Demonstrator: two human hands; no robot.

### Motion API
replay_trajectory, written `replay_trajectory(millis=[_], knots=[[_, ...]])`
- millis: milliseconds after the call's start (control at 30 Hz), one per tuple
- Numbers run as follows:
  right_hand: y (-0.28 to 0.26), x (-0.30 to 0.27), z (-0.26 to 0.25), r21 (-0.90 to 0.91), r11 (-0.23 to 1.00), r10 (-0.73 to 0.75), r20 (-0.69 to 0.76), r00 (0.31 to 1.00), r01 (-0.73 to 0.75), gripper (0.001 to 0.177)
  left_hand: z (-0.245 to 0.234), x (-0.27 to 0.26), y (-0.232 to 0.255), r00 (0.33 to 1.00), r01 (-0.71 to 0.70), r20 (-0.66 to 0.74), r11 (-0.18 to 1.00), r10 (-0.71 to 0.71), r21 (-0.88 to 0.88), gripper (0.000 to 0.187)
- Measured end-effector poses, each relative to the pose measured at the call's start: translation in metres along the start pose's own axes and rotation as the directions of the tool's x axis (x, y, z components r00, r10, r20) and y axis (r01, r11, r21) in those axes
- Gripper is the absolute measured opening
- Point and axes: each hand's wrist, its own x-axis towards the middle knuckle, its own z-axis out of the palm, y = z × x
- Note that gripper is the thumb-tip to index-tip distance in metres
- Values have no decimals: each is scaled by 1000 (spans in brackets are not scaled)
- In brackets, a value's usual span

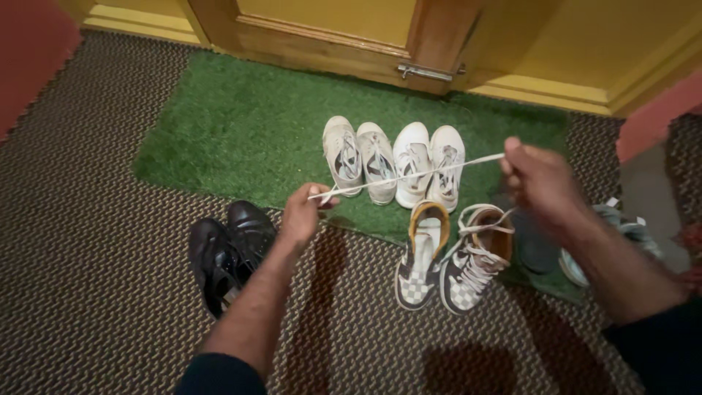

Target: The person unlaces a pair of high-top sneakers, removes the laces, and then re-laces the same shoes by threading the laces through the eyelets and tying them. The person handles the shoes and laces by hand throughout the process.

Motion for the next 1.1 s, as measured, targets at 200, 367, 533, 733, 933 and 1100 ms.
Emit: replay_trajectory(millis=[200,367,533,733,933,1100], knots=[[47,26,-67,-959,282,-316,-114,942,-21,44,38,-15,12,884,-316,460,834,85,453,31],[70,12,-76,-996,-38,-153,-68,986,-75,47,70,-30,29,790,-168,579,837,-202,521,30],[67,-26,23,-290,933,-89,387,918,213,48,115,-48,52,794,-527,607,456,-37,717,20],[62,-47,97,-290,924,-93,462,882,249,43,135,-55,56,790,-459,587,465,-175,757,25],[92,-34,78,-500,841,50,453,890,207,30,130,-46,21,770,-527,632,468,-91,709,39],[146,-12,60,-289,957,89,272,958,-6,26,127,-24,-16,464,-822,696,-28,549,569,40]])
